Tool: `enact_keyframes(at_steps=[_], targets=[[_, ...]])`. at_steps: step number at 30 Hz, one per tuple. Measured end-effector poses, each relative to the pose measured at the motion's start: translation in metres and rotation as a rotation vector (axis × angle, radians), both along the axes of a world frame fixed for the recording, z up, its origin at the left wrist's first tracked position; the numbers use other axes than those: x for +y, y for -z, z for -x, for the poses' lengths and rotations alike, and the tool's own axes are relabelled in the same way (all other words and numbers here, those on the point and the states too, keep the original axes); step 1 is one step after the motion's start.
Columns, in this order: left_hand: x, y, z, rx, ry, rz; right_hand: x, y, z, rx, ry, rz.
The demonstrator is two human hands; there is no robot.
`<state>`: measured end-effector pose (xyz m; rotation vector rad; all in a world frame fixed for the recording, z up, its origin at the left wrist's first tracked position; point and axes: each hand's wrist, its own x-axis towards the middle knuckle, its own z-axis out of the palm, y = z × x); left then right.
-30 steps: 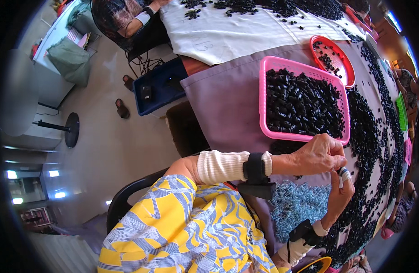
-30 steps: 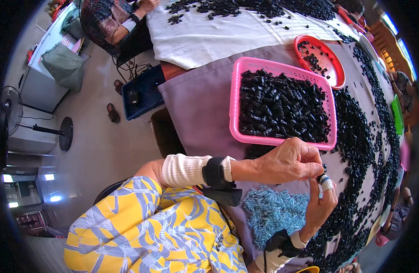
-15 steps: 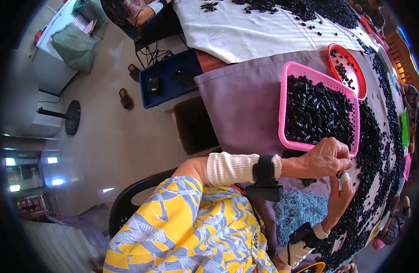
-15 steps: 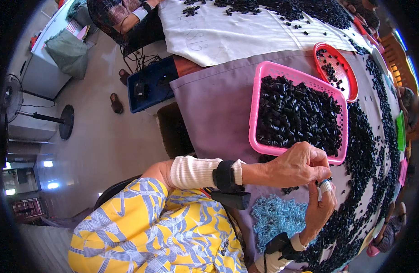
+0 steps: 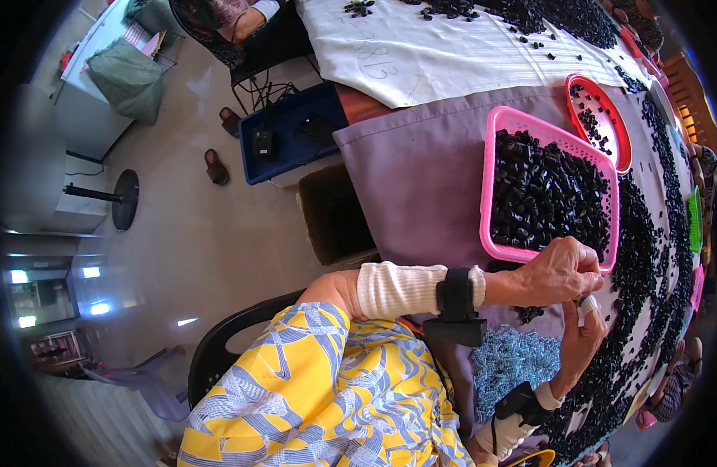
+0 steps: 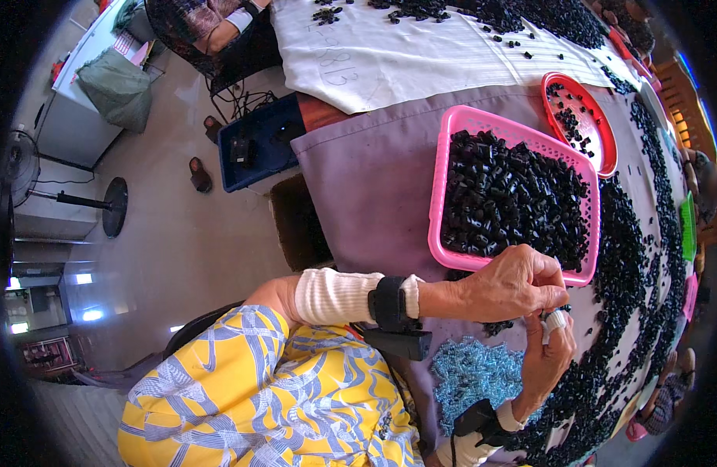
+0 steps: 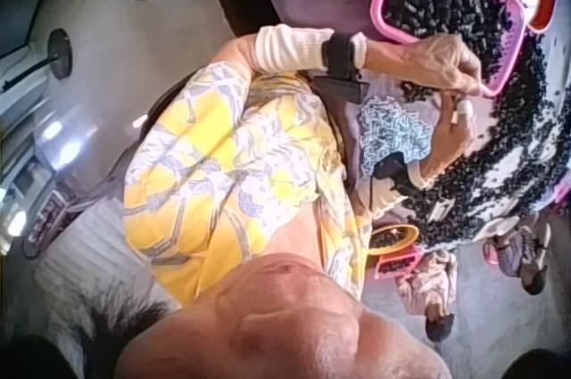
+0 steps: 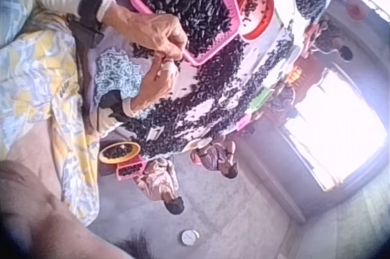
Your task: Manually assembling small black plastic components by joining multiple pieces together.
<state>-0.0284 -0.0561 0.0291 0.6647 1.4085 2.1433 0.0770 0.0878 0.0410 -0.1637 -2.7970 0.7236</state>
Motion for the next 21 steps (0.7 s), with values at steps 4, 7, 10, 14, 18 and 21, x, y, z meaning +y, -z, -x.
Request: enact_keyframes(at_steps=[4, 7, 10, 14, 18, 21], targets=[[0.000, -0.001, 0.000, -0.048, 0.031, 0.010, 0.000, 0.002, -0.002, -0.013, 0.019, -0.030], [0.003, 0.003, -0.001, -0.061, 0.033, 0.002, 0.003, 0.005, -0.001, -0.008, -0.005, -0.069], [0.009, 0.008, 0.000, -0.010, 0.008, 0.005, 0.003, 0.005, 0.001, 0.005, -0.011, -0.061], [0.011, 0.008, 0.002, -0.006, 0.016, 0.039, 0.004, 0.005, 0.002, 0.011, 0.001, -0.049], [0.015, 0.011, 0.002, -0.023, 0.018, 0.030, 0.008, 0.007, 0.003, 0.002, 0.000, -0.031], [0.017, 0.010, 0.003, -0.023, 0.027, 0.024, 0.013, 0.009, 0.003, -0.022, 0.008, -0.024]])
